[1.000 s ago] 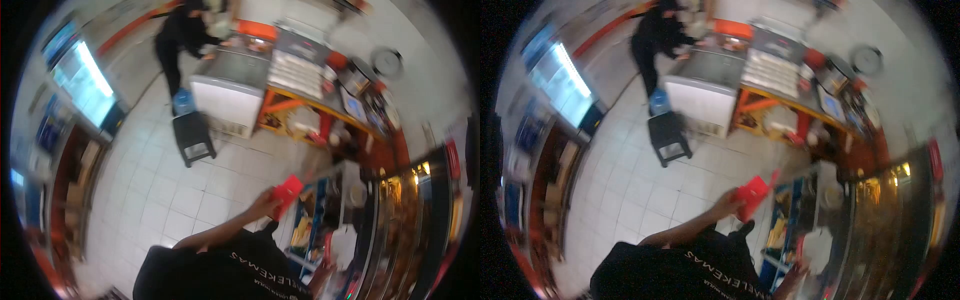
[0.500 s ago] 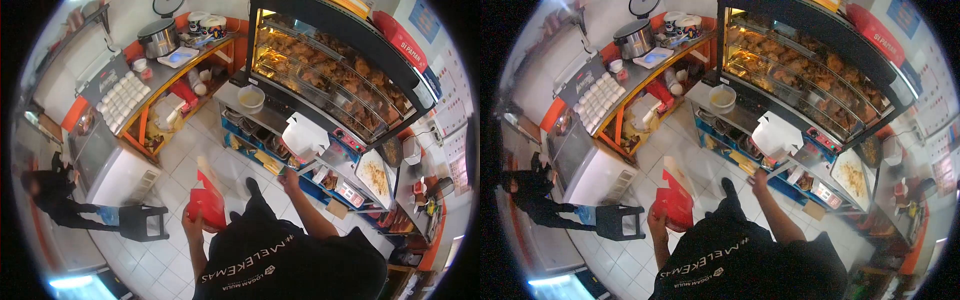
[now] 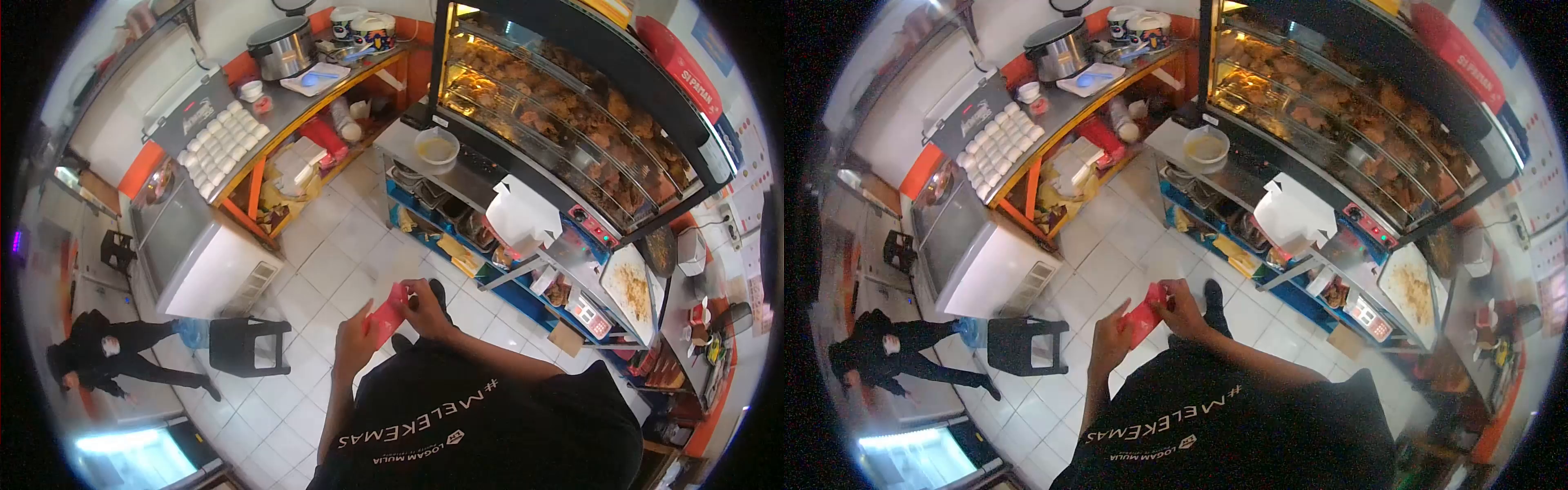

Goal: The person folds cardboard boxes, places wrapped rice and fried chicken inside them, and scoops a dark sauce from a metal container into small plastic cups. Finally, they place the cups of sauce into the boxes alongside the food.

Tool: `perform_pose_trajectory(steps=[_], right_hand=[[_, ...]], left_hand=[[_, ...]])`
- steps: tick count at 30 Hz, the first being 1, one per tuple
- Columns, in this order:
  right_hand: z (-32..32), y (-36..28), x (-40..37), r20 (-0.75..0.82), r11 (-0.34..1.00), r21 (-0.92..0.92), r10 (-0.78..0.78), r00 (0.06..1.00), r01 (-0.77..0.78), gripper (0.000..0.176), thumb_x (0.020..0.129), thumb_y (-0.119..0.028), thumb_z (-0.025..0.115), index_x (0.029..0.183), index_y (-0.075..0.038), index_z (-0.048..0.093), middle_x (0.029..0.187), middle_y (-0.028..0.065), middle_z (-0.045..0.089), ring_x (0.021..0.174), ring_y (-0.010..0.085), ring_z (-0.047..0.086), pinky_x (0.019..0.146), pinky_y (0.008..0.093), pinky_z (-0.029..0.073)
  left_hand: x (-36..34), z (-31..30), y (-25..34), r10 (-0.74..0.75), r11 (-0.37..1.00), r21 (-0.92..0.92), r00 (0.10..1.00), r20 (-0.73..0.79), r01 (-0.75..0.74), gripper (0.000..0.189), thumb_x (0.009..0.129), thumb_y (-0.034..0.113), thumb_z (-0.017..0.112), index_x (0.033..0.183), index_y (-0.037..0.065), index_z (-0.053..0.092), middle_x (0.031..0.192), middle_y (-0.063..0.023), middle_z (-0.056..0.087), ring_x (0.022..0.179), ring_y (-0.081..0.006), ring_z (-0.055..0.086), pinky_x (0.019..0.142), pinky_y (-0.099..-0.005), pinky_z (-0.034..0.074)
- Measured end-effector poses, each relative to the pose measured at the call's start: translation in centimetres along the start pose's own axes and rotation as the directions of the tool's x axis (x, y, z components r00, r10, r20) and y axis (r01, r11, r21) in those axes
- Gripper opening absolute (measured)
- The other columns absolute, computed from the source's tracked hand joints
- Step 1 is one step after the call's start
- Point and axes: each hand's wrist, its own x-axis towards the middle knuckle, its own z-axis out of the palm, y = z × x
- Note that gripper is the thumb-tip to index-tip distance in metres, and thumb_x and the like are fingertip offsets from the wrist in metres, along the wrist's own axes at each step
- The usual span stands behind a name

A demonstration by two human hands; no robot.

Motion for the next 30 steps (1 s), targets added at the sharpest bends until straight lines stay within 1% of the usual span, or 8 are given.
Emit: perform_pose_trajectory(steps=[3,7,11,12,17,19,24,30], right_hand=[[-0.1,-1.4,0.6,0.478,1.0,0.012,0.019,0.878,-0.028,0.037,0.098,-0.023,0.066,0.13,-0.006,0.061,0.111,0.012,0.048,0.087,0.0184,0.061,0.073,0.0321,0.054],[0.5,-5.8,1.5,0.509,0.996,-0.079,0.004,0.861,0.042,0.033,0.098,-0.024,0.064,0.127,-0.008,0.065,0.111,0.0133,0.048,0.094,0.0253,0.058,0.087,0.0372,0.05],[0.1,-11.9,2.5,0.635,0.933,-0.22,-0.085,0.768,0.285,0.06,0.093,-0.034,0.068,0.145,-0.013,0.047,0.125,0.0196,0.053,0.102,0.0372,0.064,0.086,0.0442,0.054],[0.2,-11.9,3.0,0.737,0.899,-0.247,-0.067,0.672,0.361,0.077,0.09,-0.036,0.072,0.152,-0.014,0.033,0.128,0.0222,0.053,0.098,0.0411,0.069,0.081,0.0479,0.058],[-0.9,-12.0,4.8,0.723,0.874,-0.223,-0.148,0.675,0.431,0.066,0.091,-0.032,0.07,0.145,-0.007,0.041,0.123,0.022,0.056,0.095,0.0387,0.069,0.08,0.0452,0.058],[-2.3,-11.5,6.0,0.671,0.895,-0.17,-0.202,0.714,0.412,0.062,0.094,-0.033,0.067,0.144,-0.005,0.042,0.122,0.0207,0.056,0.096,0.0349,0.069,0.08,0.0417,0.058],[-3.3,-11.4,6.0,0.652,0.96,0.067,0.165,0.74,-0.273,0.052,0.106,-0.038,0.047,0.142,-0.001,0.045,0.11,0.0155,0.062,0.107,0.0243,0.062,0.088,0.0371,0.053],[-2.0,-12.0,6.2,0.482,0.963,-0.081,0.262,0.836,-0.256,0.053,0.109,-0.042,0.038,0.132,0.003,0.053,0.108,0.0173,0.068,0.093,0.0256,0.066,0.085,0.0379,0.052]], left_hand=[[-0.5,-0.2,-0.8,0.105,0.991,-0.06,0.969,-0.223,-0.121,0.048,0.09,0.002,0.053,0.138,0.002,0.056,0.053,-0.0008,0.047,0.051,-0.009,0.041,0.052,-0.0299,0.037],[-1.3,-2.9,-0.9,0.075,0.964,-0.225,0.954,-0.29,-0.144,0.05,0.088,-0.003,0.05,0.137,0.004,0.052,0.055,0.0001,0.042,0.053,-0.0063,0.039,0.052,-0.0267,0.034],[-1.7,-4.3,-1.2,0.011,0.921,-0.371,0.958,-0.286,-0.121,0.045,0.088,-0.005,0.047,0.132,0.005,0.051,0.059,-0.0015,0.046,0.055,-0.0076,0.043,0.053,-0.0275,0.036],[-1.8,-4.5,-1.6,0.012,0.936,-0.336,0.967,-0.254,-0.1,0.038,0.093,0.0,0.048,0.131,0.006,0.049,0.062,-0.004,0.051,0.056,-0.0116,0.048,0.056,-0.03,0.04],[-4.0,-8.2,-4.5,0.044,0.973,-0.21,0.97,-0.239,-0.096,0.018,0.102,0.015,0.055,0.112,0.0,0.061,0.076,-0.0077,0.064,0.072,-0.0134,0.059,0.069,-0.0288,0.047],[-5.9,-10.8,-8.2,-0.002,0.961,-0.27,0.979,-0.203,-0.055,0.018,0.102,0.015,0.057,0.105,-0.001,0.065,0.086,-0.0056,0.069,0.081,-0.0119,0.062,0.075,-0.0297,0.049],[-7.6,-10.5,-7.3,0.257,0.633,-0.734,0.961,-0.103,-0.247,0.031,0.103,0.009,0.052,0.131,-0.002,0.061,0.118,-0.0057,0.066,0.104,-0.0143,0.062,0.089,-0.0284,0.051],[-4.5,-5.5,-5.9,0.154,0.182,-0.975,0.983,-0.097,-0.124,0.037,0.107,0.027,0.049,0.135,0.003,0.056,0.121,-0.0074,0.067,0.106,-0.0157,0.065,0.09,-0.0331,0.053]])
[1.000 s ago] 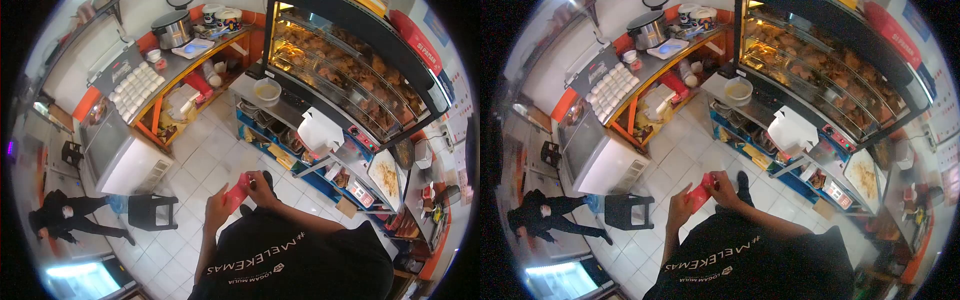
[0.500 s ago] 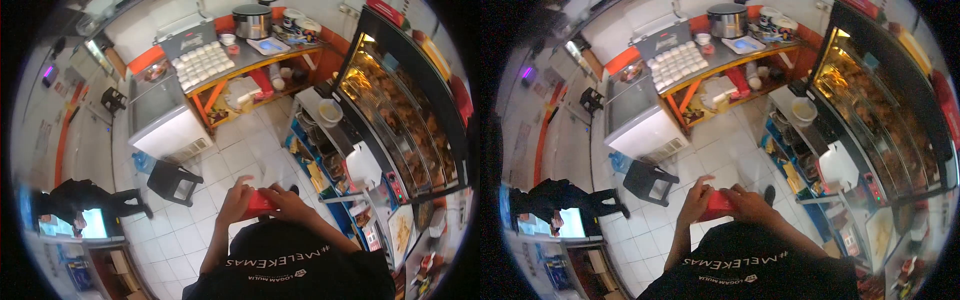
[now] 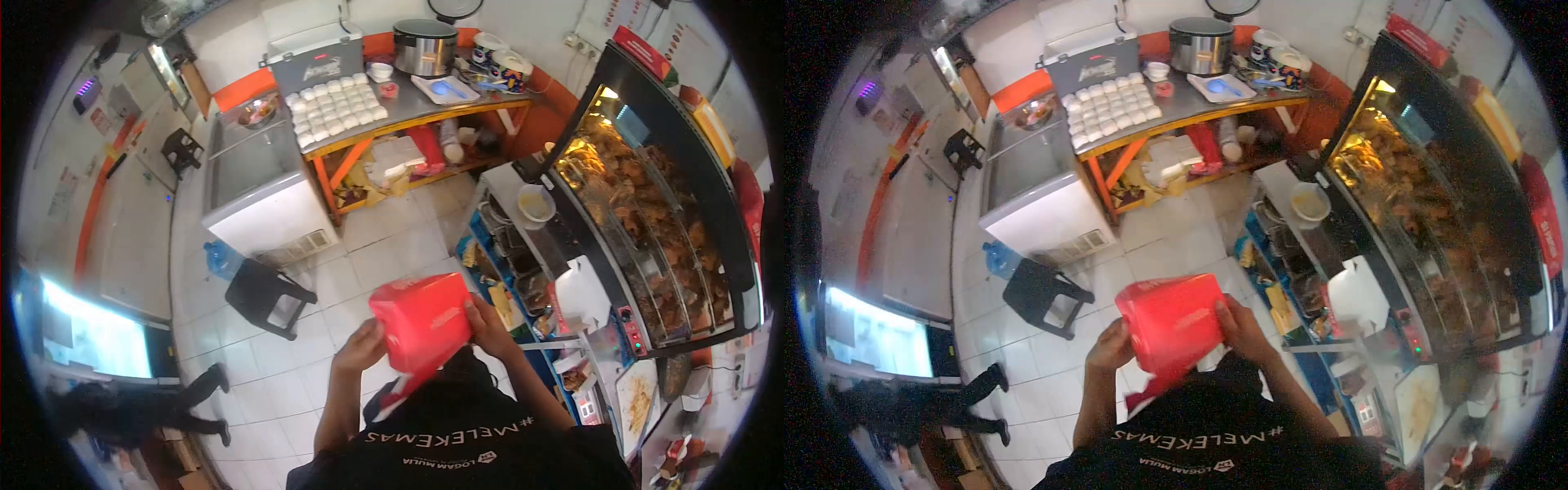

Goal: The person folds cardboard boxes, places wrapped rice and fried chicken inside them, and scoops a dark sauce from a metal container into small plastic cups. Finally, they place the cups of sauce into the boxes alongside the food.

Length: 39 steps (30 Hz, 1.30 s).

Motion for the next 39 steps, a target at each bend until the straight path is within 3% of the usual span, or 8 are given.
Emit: perform_pose_trajectory(steps=[2,5,8,23,28,33,36,39], right_hand=[[0.0,-0.5,-0.1,-0.058,0.98,-0.119,0.154,0.986,-0.16,0.047,0.105,-0.035,0.051,0.133,0.002,0.054,0.125,0.0244,0.062,0.115,0.0349,0.061,0.101,0.0408,0.047],[1.7,-1.4,-1.6,-0.136,0.677,-0.589,-0.622,0.771,0.441,0.041,0.092,-0.016,0.073,0.129,-0.002,0.062,0.127,0.0204,0.062,0.112,0.0324,0.065,0.094,0.04,0.054],[1.7,-3.3,-3.5,0.091,0.637,-0.42,-0.679,0.728,0.646,0.056,0.076,-0.012,0.086,0.127,-0.004,0.064,0.14,0.022,0.053,0.125,0.0405,0.057,0.1,0.0431,0.051],[-12.3,3.6,-10.7,-0.42,0.748,-0.58,-0.614,0.668,0.323,0.024,0.078,0.001,0.072,0.102,0.0,0.069,0.13,0.0184,0.056,0.119,0.037,0.056,0.098,0.0428,0.047],[-18.8,8.7,-16.8,-0.658,0.933,-0.301,-0.353,0.665,0.196,0.082,0.066,0.0,0.085,0.137,-0.003,0.044,0.119,0.0158,0.056,0.104,0.0314,0.06,0.09,0.0419,0.05],[-26.2,14.7,-27.1,-0.442,0.87,0.429,-0.034,0.896,0.245,0.123,0.084,-0.012,0.081,0.157,-0.016,-0.018,0.148,0.0229,0.04,0.126,0.0293,0.055,0.103,0.0437,0.051],[-28.5,18.9,-30.4,-0.591,0.681,0.701,0.391,0.705,0.21,0.079,0.096,-0.023,0.068,0.155,-0.015,0.015,0.13,0.018,0.058,0.112,0.0248,0.063,0.087,0.0389,0.057],[-30.4,29.1,-32.4,-0.451,0.218,0.893,0.425,0.785,0.394,0.037,0.098,-0.026,0.064,0.128,-0.005,0.055,0.109,0.009,0.067,0.096,0.0213,0.065,0.088,0.0364,0.055]], left_hand=[[1.3,1.8,-0.5,0.035,0.989,-0.137,0.992,-0.122,-0.052,0.035,0.108,0.029,0.049,0.126,0.002,0.059,0.118,-0.0075,0.068,0.103,-0.0155,0.065,0.092,-0.0332,0.053],[3.3,2.2,-0.7,0.035,0.987,-0.144,0.965,-0.261,-0.075,0.032,0.107,0.028,0.05,0.12,0.001,0.062,0.115,-0.007,0.069,0.104,-0.0169,0.066,0.092,-0.0329,0.053],[5.6,2.5,-3.3,0.253,0.958,0.218,0.902,-0.351,-0.184,0.027,0.108,0.026,0.049,0.11,0.004,0.063,0.103,-0.005,0.069,0.089,-0.0151,0.064,0.08,-0.032,0.053],[11.3,22.9,-18.1,0.141,0.94,0.338,0.958,-0.25,-0.05,0.031,0.109,0.029,0.047,0.106,0.003,0.064,0.086,-0.0005,0.065,0.078,-0.0067,0.059,0.068,-0.0226,0.048],[12.8,28.5,-22.3,0.023,0.418,0.879,0.97,0.243,-0.23,0.02,0.102,0.017,0.054,0.114,0.006,0.066,0.094,-0.0122,0.071,0.081,-0.0185,0.071,0.067,-0.0343,0.055],[15.0,31.3,-27.9,-0.508,-0.088,0.567,0.527,0.681,-0.819,0.016,0.085,0.015,0.058,0.093,0.007,0.069,0.09,-0.0103,0.068,0.098,-0.0271,0.069,0.088,-0.0436,0.055],[16.1,33.1,-33.9,-0.598,-0.223,0.343,0.405,0.691,-0.913,0.012,0.088,0.015,0.061,0.087,0.007,0.069,0.093,-0.0071,0.069,0.112,-0.0253,0.062,0.103,-0.0479,0.043],[17.3,34.2,-39.0,-0.029,0.204,0.62,0.628,0.778,-0.758,0.013,0.091,0.015,0.064,0.099,0.005,0.068,0.104,-0.008,0.068,0.11,-0.0256,0.062,0.105,-0.0501,0.039]])
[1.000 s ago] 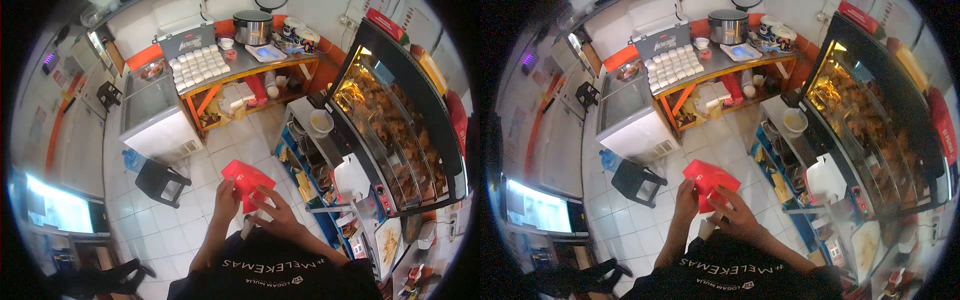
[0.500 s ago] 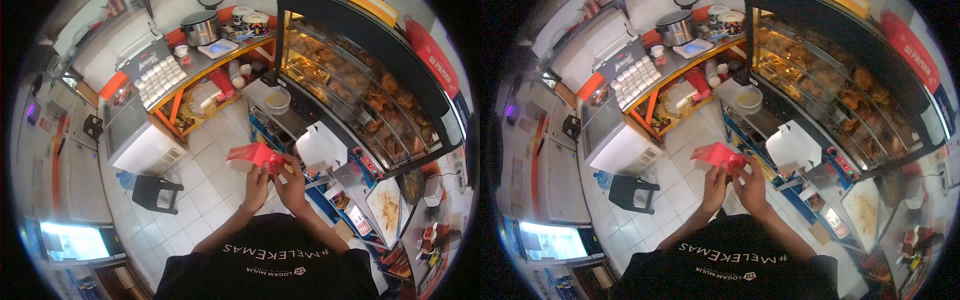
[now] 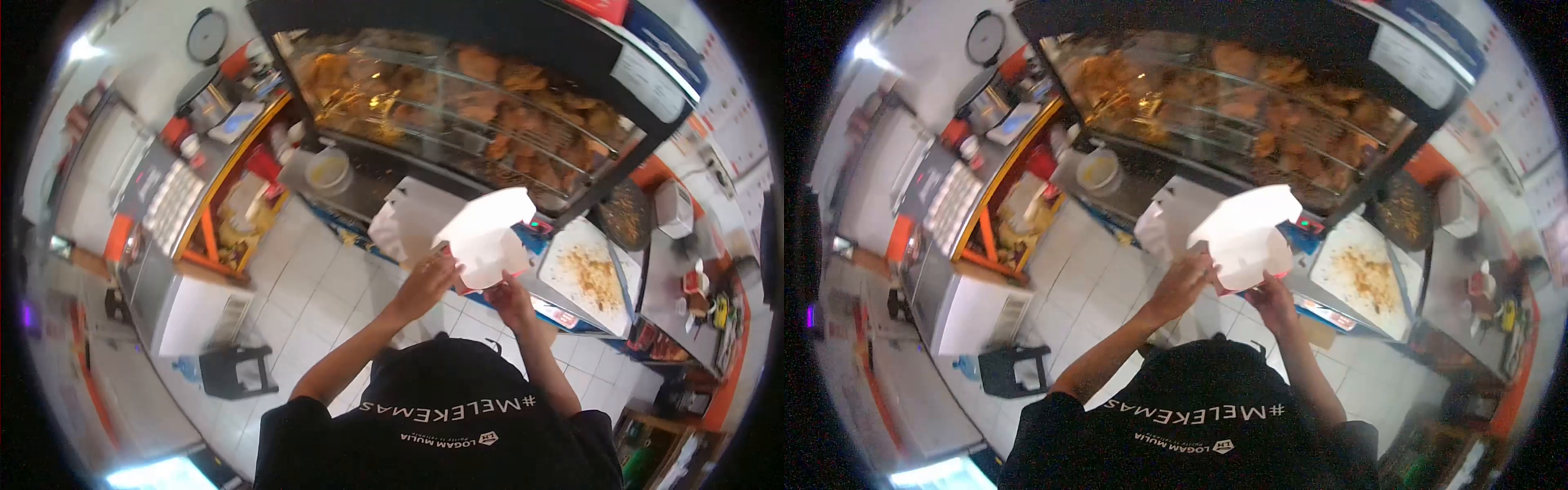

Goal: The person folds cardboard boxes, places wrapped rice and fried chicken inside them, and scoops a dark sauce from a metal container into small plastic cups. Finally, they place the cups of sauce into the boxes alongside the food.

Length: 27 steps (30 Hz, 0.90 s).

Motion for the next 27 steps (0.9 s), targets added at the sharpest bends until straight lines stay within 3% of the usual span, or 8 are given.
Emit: perform_pose_trajectory(steps=[1,4,8,14,16,18,24,27], right_hand=[[-2.1,0.3,0.9,-0.123,0.994,0.102,-0.014,0.992,0.027,0.033,0.099,-0.024,0.063,0.125,-0.004,0.056,0.108,0.009,0.067,0.097,0.0222,0.064,0.091,0.0371,0.055],[-8.2,2.4,3.7,-0.24,0.954,0.257,-0.093,0.966,0.155,0.024,0.098,-0.025,0.064,0.108,-0.004,0.061,0.099,0.0106,0.067,0.1,0.0268,0.065,0.095,0.0389,0.053],[-10.2,3.1,5.6,-0.247,0.913,0.242,-0.271,0.931,0.33,0.023,0.098,-0.024,0.064,0.104,-0.002,0.061,0.098,0.0144,0.067,0.102,0.0302,0.065,0.097,0.0388,0.053],[-12.2,3.2,9.3,-0.326,0.939,0.127,-0.265,0.908,0.32,0.03,0.1,-0.023,0.059,0.117,0.001,0.056,0.1,0.0149,0.068,0.101,0.0284,0.065,0.094,0.0409,0.054],[-11.9,4.5,9.8,-0.136,0.985,0.067,-0.151,0.979,0.161,0.035,0.1,-0.021,0.059,0.133,-0.01,0.051,0.115,0.0123,0.066,0.106,0.0254,0.064,0.091,0.0447,0.055],[-2.9,3.3,6.1,-0.177,0.964,-0.264,-0.023,0.984,-0.025,0.041,0.104,-0.032,0.052,0.135,-0.006,0.048,0.114,0.0167,0.061,0.097,0.0301,0.068,0.081,0.0429,0.057],[11.8,6.1,6.5,0.348,0.603,-0.718,-0.121,0.929,0.348,0.063,0.109,-0.042,0.04,0.16,-0.013,0.018,0.109,0.0122,0.055,0.083,0.0171,0.065,0.076,0.0317,0.054],[14.8,7.3,7.9,0.436,0.398,-0.73,-0.357,0.827,0.556,0.053,0.109,-0.032,0.044,0.155,-0.012,0.028,0.095,0.0072,0.054,0.069,0.0121,0.058,0.063,0.0282,0.051]], left_hand=[[-1.2,2.8,-4.6,-0.174,0.956,-0.212,0.974,0.142,0.202,0.034,0.09,0.023,0.07,0.117,0.004,0.062,0.115,-0.0122,0.064,0.109,-0.0288,0.061,0.105,-0.0531,0.035],[-0.2,3.6,-5.5,-0.144,0.893,0.424,0.989,-0.047,0.15,0.056,0.086,0.033,0.072,0.129,0.002,0.055,0.121,-0.0151,0.059,0.105,-0.0312,0.058,0.092,-0.0525,0.04],[-5.4,9.0,-14.6,-0.367,0.805,0.578,0.877,0.31,0.132,0.04,0.085,0.032,0.069,0.113,0.004,0.06,0.109,-0.0148,0.066,0.095,-0.0369,0.063,0.085,-0.0521,0.043],[-5.1,5.4,-14.8,-0.308,0.855,0.459,0.948,0.075,0.242,0.017,0.092,0.023,0.064,0.094,0.006,0.065,0.082,-0.0142,0.068,0.071,-0.0376,0.065,0.065,-0.0466,0.047],[-4.2,-0.6,-9.0,-0.425,0.843,0.313,0.899,-0.108,0.437,0.019,0.091,0.021,0.068,0.096,0.004,0.066,0.086,-0.0155,0.068,0.079,-0.0381,0.067,0.069,-0.0469,0.052],[-5.1,-2.2,-7.1,-0.464,0.845,0.147,0.842,-0.274,0.514,0.02,0.097,0.021,0.065,0.102,0.002,0.064,0.085,-0.0168,0.07,0.077,-0.0332,0.07,0.068,-0.0429,0.053],[-4.9,-5.2,-0.1,-0.655,0.734,-0.493,0.677,-0.335,0.466,0.038,0.101,0.015,0.059,0.133,-0.006,0.058,0.105,-0.013,0.072,0.092,-0.0139,0.064,0.082,-0.0308,0.053],[-4.7,-6.7,1.9,-0.608,0.78,-0.406,0.731,-0.31,0.476,0.041,0.1,0.009,0.055,0.137,-0.008,0.055,0.106,-0.0107,0.07,0.091,-0.0106,0.062,0.081,-0.0294,0.052]])
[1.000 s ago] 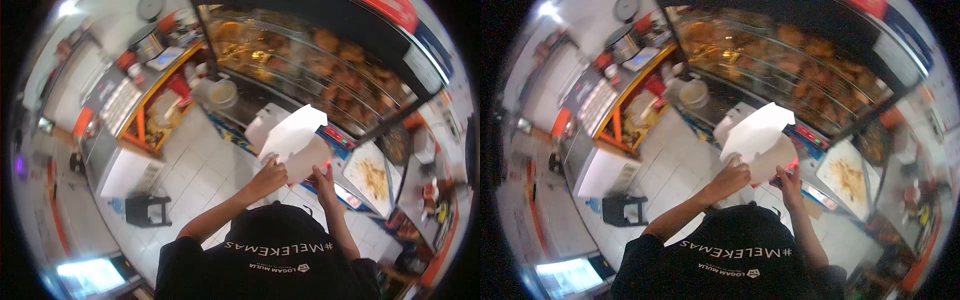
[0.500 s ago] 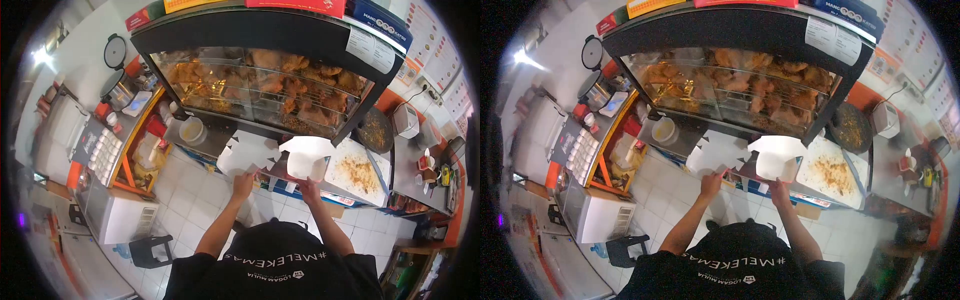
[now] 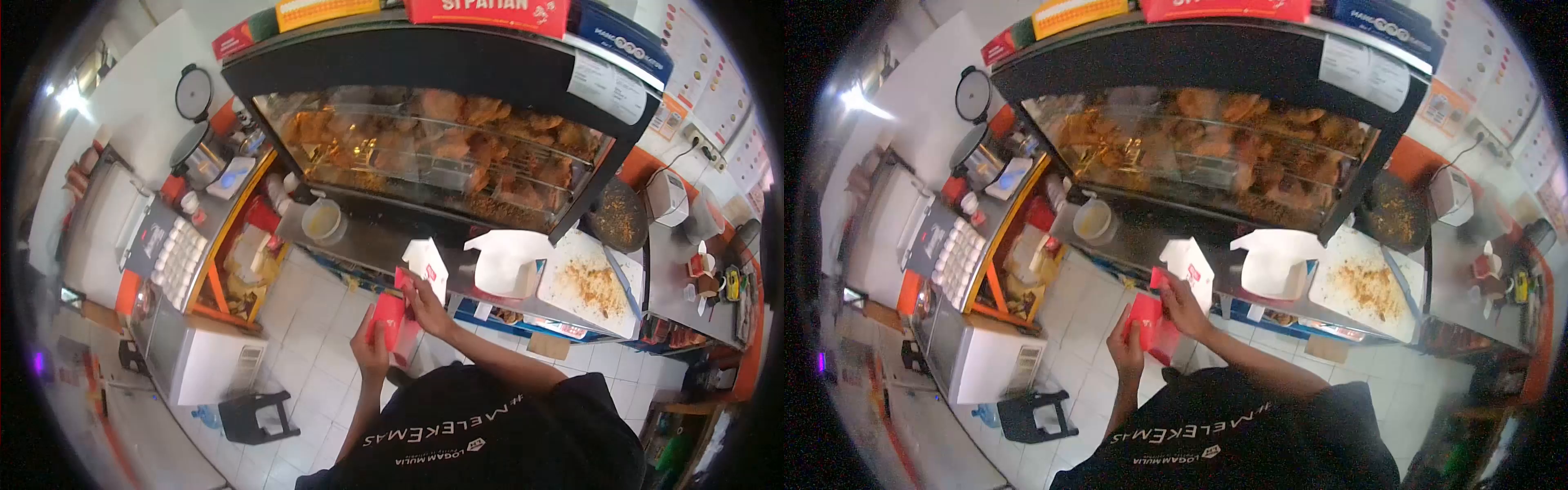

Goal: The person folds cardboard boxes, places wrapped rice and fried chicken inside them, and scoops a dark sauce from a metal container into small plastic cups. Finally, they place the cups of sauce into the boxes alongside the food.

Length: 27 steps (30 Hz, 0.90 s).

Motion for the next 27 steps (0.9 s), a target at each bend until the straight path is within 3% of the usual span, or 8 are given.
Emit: perform_pose_trajectory(steps=[3,7,8,13,18,20,23,27], right_hand=[[0.7,0.1,-0.3,-0.039,0.968,0.24,0.08,0.996,-0.069,0.041,0.105,-0.021,0.055,0.142,-0.009,0.042,0.086,0.0046,0.054,0.059,0.0103,0.053,0.053,0.0273,0.047],[-2.3,-4.8,-2.3,0.286,0.892,-0.221,-0.327,0.901,0.394,0.03,0.096,-0.016,0.067,0.123,-0.003,0.06,0.097,0.0112,0.054,0.077,0.0174,0.059,0.063,0.031,0.05],[-2.5,-4.6,-3.2,0.373,0.947,-0.181,-0.184,0.91,0.265,0.029,0.092,-0.015,0.07,0.118,-0.004,0.066,0.103,0.0134,0.052,0.088,0.0223,0.059,0.07,0.0333,0.05],[-4.8,-6.0,-5.2,0.523,0.861,-0.326,-0.179,0.833,0.39,0.051,0.091,-0.025,0.072,0.136,-0.008,0.056,0.115,0.0158,0.051,0.087,0.0325,0.063,0.073,0.0396,0.054],[-6.5,-9.5,-7.3,0.634,0.8,-0.438,-0.049,0.772,0.411,0.07,0.085,-0.037,0.077,0.143,-0.01,0.048,0.123,0.0196,0.054,0.106,0.0404,0.063,0.08,0.0457,0.057],[-7.8,-9.9,-7.8,0.62,0.823,-0.46,0.03,0.784,0.333,0.063,0.09,-0.033,0.074,0.141,-0.006,0.05,0.124,0.0212,0.055,0.11,0.0397,0.062,0.087,0.0449,0.054],[-10.7,-5.0,-8.1,0.427,0.881,-0.289,-0.231,0.874,0.374,0.054,0.096,-0.03,0.065,0.14,-0.001,0.05,0.124,0.0221,0.057,0.112,0.0382,0.061,0.095,0.043,0.049],[-14.8,-1.8,-11.6,0.239,0.972,-0.232,0.096,0.966,-0.04,0.037,0.103,-0.029,0.058,0.127,-0.002,0.06,0.109,0.0188,0.062,0.101,0.0272,0.064,0.083,0.0368,0.052]], left_hand=[[-0.4,-1.6,-0.7,-0.001,0.994,0.106,0.999,0.041,-0.003,0.039,0.095,0.005,0.055,0.133,-0.006,0.06,0.1,-0.0133,0.071,0.08,-0.0103,0.06,0.073,-0.028,0.051],[-0.2,-2.1,1.9,-0.116,0.961,0.265,0.986,0.116,0.082,0.034,0.087,0.003,0.059,0.12,-0.005,0.066,0.107,-0.0226,0.071,0.071,-0.0116,0.06,0.065,-0.0299,0.048],[-0.5,-2.0,2.0,-0.111,0.962,0.26,0.988,0.109,0.079,0.032,0.086,0.003,0.06,0.116,-0.005,0.066,0.104,-0.0221,0.071,0.068,-0.0118,0.059,0.063,-0.0299,0.047],[-2.3,-1.1,1.3,-0.063,0.998,0.031,0.993,0.098,0.06,0.019,0.087,0.002,0.056,0.104,-0.003,0.062,0.084,-0.0138,0.066,0.061,-0.0153,0.056,0.059,-0.0303,0.042],[-2.4,-0.9,4.5,-0.151,0.988,0.03,0.947,0.283,0.149,0.034,0.092,0.0,0.052,0.126,0.004,0.056,0.076,-0.0044,0.055,0.074,-0.0108,0.053,0.068,-0.0288,0.045],[-1.9,-3.4,3.8,-0.242,0.97,0.126,0.852,0.464,0.207,0.026,0.094,0.006,0.058,0.12,0.001,0.06,0.081,-0.0059,0.061,0.081,-0.0126,0.057,0.073,-0.0295,0.047],[-2.5,-8.2,-1.0,-0.277,0.961,0.159,0.78,0.561,0.226,0.027,0.093,0.007,0.065,0.118,-0.002,0.064,0.098,-0.0085,0.07,0.09,-0.0138,0.064,0.083,-0.0305,0.053],[-6.4,-7.5,-4.1,-0.274,0.86,-0.226,0.789,0.55,0.457,0.029,0.089,0.005,0.07,0.117,-0.002,0.066,0.106,-0.004,0.07,0.096,-0.0145,0.064,0.085,-0.0325,0.053]])
